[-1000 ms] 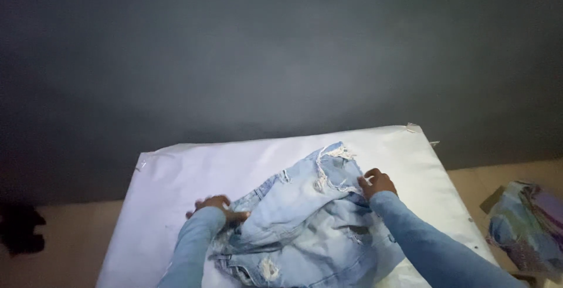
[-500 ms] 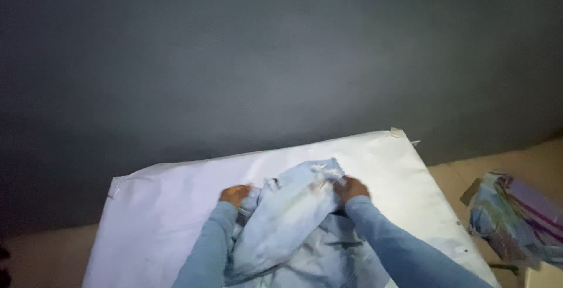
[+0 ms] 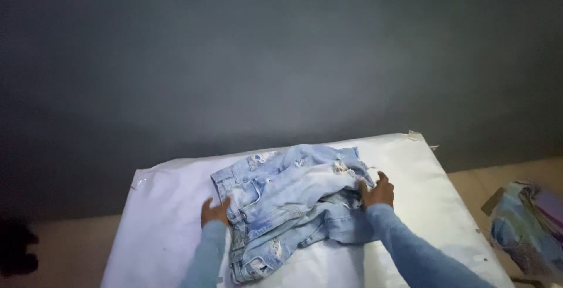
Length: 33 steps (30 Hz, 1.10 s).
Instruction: Folding a pair of jeans and a pair of denim shorts on a white covered table.
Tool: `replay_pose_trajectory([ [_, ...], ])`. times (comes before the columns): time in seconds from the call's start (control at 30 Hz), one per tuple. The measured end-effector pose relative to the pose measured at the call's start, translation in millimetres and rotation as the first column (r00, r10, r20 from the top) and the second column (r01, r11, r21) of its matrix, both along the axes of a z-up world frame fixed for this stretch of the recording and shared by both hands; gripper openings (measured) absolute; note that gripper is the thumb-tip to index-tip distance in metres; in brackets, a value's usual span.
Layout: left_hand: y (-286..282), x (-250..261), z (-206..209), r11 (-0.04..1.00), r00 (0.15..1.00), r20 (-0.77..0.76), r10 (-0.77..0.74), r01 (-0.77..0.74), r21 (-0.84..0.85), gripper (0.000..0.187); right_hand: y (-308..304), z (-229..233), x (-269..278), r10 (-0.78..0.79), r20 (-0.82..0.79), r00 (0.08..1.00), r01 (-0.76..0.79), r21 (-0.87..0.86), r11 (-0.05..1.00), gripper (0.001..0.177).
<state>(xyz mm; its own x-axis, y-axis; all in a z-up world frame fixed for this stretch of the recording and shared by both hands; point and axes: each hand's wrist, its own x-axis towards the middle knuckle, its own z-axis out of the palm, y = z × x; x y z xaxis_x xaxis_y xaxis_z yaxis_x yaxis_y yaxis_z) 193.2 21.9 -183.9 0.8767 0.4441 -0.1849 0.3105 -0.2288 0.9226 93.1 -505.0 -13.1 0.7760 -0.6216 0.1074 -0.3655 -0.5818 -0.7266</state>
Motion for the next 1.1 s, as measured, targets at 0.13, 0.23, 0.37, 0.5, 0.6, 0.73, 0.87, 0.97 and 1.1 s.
replay_pose_trajectory([
  [0.13, -51.9, -103.5, 99.6, 0.919, 0.935, -0.333, 0.120, 0.022, 0.393, 0.111, 19.6, 32.8, -41.1, -0.050, -0.259, 0.965, -0.010, -0.224, 0.974, 0.096],
  [0.23, -58.7, -154.8, 147.6, 0.919, 0.890, -0.444, 0.099, 0.089, 0.384, 0.118, 38.9, 60.7, -62.2, 0.004, -0.472, 0.881, -0.143, -0.258, 0.956, 0.097],
  [0.37, -41.4, -164.2, 59.1, 0.988, 0.890, -0.445, -0.098, 0.142, 0.067, 0.110, 13.7, 28.2, -71.1, 0.107, -0.673, 0.732, -0.300, -0.177, 0.937, 0.074],
  [0.5, -13.8, -157.1, 19.5, 0.979, 0.959, -0.254, -0.125, 0.078, -0.188, 0.105, -7.8, -6.7, -48.9, 0.134, -0.646, 0.751, -0.263, -0.107, 0.959, 0.051],
  [0.6, 1.5, -164.9, 102.7, 0.990, 0.987, 0.111, -0.114, 0.103, 0.101, 0.089, -16.8, 26.7, -44.1, 0.041, -0.562, 0.826, -0.131, -0.120, 0.984, 0.034],
  [0.73, 10.7, -178.2, 196.3, 0.970, 0.949, 0.295, -0.112, 0.169, -0.176, 0.092, -45.3, 41.8, -40.2, -0.098, -0.428, 0.898, 0.049, -0.122, 0.991, 0.030],
  [0.87, 10.0, -201.2, 215.3, 0.842, 0.856, 0.428, -0.291, 0.441, -0.310, 0.113, -55.3, 5.9, -63.9, -0.132, -0.323, 0.937, 0.056, -0.234, 0.971, 0.040],
  [0.97, -0.7, -220.4, 170.0, 0.864, 0.896, 0.024, -0.444, 0.435, -0.254, 0.127, -30.0, -8.5, -90.7, 0.000, -0.543, 0.840, -0.151, -0.233, 0.961, 0.060],
  [1.1, 13.5, -220.9, 107.8, 0.856, 0.902, 0.059, -0.428, 0.426, -0.295, 0.130, 44.2, 78.0, -130.6, 0.042, -0.719, 0.693, -0.337, -0.273, 0.901, 0.053],
])
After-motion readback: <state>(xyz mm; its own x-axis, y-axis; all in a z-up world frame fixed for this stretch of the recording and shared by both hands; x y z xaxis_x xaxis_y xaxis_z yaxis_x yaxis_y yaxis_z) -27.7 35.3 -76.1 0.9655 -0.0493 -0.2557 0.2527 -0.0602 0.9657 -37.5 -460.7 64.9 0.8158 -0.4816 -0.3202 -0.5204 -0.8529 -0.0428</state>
